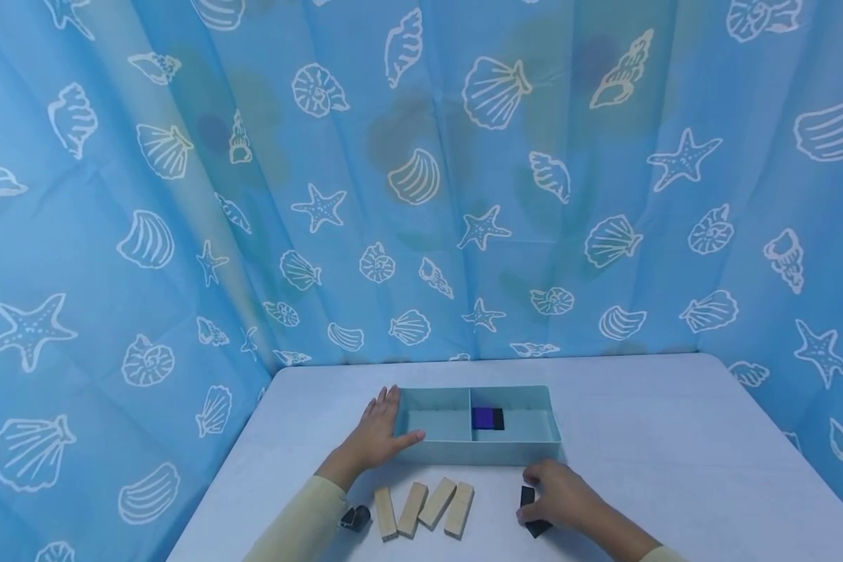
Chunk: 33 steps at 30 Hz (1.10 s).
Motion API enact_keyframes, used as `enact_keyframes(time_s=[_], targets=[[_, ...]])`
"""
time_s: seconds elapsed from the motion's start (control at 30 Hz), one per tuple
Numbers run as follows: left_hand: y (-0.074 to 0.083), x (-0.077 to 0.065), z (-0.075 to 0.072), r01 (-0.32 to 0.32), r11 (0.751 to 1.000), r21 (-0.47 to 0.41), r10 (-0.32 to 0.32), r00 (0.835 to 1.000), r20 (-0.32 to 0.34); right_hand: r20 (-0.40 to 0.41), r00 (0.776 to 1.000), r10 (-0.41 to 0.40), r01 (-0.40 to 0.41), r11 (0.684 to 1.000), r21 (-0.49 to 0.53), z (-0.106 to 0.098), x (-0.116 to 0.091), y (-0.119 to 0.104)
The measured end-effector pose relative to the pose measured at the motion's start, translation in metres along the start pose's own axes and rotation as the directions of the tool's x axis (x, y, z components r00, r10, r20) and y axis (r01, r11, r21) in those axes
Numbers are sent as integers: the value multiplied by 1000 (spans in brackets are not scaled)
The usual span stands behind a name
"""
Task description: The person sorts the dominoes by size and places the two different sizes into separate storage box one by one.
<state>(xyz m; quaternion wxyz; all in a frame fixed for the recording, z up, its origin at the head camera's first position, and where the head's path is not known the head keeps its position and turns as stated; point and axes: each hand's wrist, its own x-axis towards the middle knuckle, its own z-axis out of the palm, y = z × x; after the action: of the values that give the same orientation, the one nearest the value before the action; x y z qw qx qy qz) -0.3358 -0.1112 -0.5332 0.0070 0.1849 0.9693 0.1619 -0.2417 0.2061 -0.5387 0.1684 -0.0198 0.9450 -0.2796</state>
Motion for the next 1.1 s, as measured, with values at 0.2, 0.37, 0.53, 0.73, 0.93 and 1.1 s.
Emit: enact_keyframes(time_s=[0.2, 0.37, 0.53, 0.73, 0.93, 1.1], targets=[[-1, 1, 1, -7, 1000, 8, 8, 1000, -13, -17, 999, -38, 36, 997, -68, 0, -2, -3], [-1, 1, 1, 7, 1000, 1, -7, 1000, -6, -36, 998, -54, 51, 996, -78, 2, -3, -3], [-1, 0, 0, -1, 1000, -4, 1, 1000, -14, -45, 997, -67, 63, 995, -82, 3, -2, -3], [-1, 0, 1, -14, 1000, -8, 14, 1000, -18, -43, 997, -59, 58, 998, -30, 5, -3, -3], [-2, 1, 3, -11, 1000, -10, 11, 1000, -17, -31, 995, -91, 92, 994, 60, 9, -3, -5], [-2, 1, 3, -6, 1000, -9, 6, 1000, -18, -16, 994, -107, 108, 990, 87, 10, -4, -6]])
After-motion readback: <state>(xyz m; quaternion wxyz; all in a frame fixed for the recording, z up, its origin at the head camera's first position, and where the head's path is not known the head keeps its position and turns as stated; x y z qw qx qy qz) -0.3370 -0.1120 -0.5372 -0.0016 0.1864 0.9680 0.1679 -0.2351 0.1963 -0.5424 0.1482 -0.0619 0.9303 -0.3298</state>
